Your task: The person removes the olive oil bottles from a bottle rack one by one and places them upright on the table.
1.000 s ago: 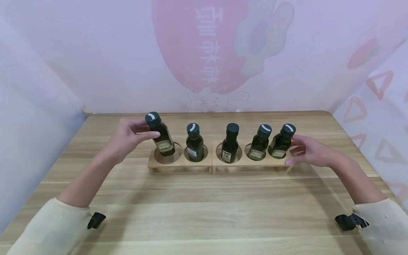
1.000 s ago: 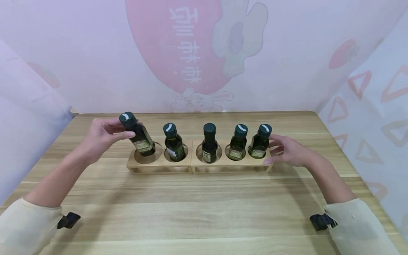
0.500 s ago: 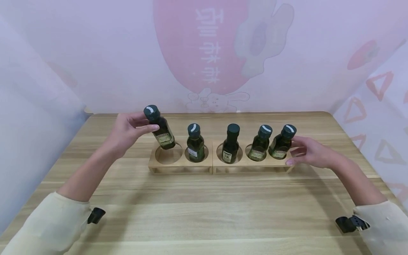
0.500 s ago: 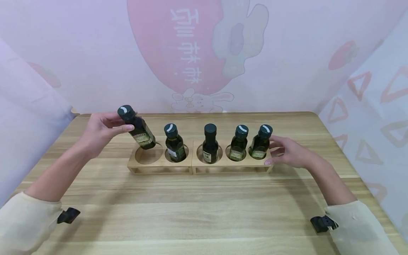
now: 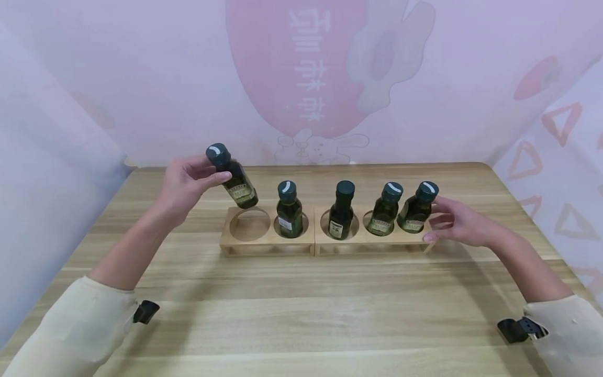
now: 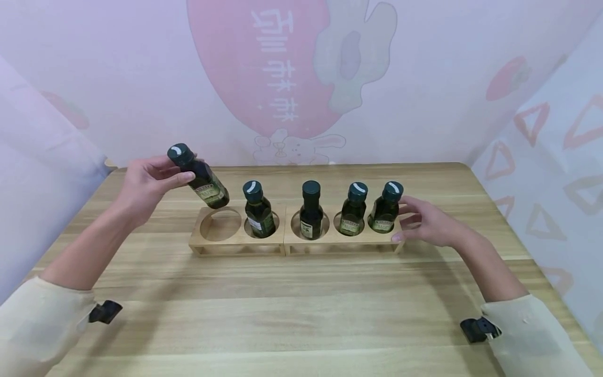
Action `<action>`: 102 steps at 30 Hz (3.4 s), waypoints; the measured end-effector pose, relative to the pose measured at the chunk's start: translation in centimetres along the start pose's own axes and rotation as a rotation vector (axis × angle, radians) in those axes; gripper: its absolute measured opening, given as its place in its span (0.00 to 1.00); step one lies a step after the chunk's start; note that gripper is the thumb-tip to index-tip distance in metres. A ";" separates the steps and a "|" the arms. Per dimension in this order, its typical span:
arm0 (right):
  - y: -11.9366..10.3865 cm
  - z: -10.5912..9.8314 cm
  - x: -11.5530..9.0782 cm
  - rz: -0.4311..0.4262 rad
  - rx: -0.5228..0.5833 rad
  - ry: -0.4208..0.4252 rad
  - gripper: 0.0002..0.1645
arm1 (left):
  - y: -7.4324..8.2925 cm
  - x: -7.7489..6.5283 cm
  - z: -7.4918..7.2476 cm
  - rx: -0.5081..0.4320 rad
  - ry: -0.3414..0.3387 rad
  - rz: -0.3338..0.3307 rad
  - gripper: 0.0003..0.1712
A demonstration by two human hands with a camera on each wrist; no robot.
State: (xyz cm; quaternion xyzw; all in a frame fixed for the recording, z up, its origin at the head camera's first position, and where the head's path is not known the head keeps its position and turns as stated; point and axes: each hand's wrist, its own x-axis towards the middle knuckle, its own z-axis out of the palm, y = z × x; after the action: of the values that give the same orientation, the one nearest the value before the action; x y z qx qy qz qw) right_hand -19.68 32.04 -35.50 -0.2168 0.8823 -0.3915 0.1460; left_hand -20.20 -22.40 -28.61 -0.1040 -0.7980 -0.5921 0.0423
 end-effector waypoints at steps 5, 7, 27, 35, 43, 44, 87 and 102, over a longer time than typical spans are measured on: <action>0.1 0.0 -0.1 -0.016 -0.009 0.015 0.48 | -0.1 0.2 0.1 -0.008 0.013 -0.005 0.14; 0.1 0.0 -0.1 -0.020 -0.011 0.018 0.47 | -0.2 0.2 0.0 0.005 0.018 -0.009 0.14; -0.1 0.2 -0.1 0.012 0.008 -0.003 0.46 | -2.6 3.1 -0.2 -0.017 0.028 -0.064 0.21; -0.3 0.2 -0.1 0.008 0.009 0.000 0.47 | -4.1 4.2 0.0 0.005 0.029 -0.096 0.27; -0.4 0.2 -0.2 0.025 0.011 -0.008 0.49 | -5.3 4.7 0.3 0.009 0.021 -0.129 0.28; -0.4 0.2 -0.2 0.028 0.012 -0.009 0.49 | -5.4 4.7 0.3 0.014 0.020 -0.132 0.27; -0.5 0.4 -0.4 0.059 0.023 -0.011 0.53 | -7.0 5.8 0.7 -0.059 0.069 -0.200 0.31; -0.6 0.2 -0.4 0.064 0.014 -0.010 0.52 | -6.9 5.8 1.0 0.005 0.060 -0.221 0.33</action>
State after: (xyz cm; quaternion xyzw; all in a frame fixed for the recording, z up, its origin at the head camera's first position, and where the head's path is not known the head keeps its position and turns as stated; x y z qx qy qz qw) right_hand -19.10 31.72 -35.16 -0.1895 0.8853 -0.3915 0.1645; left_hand -27.26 -22.73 -34.26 0.0026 -0.8044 -0.5940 0.0009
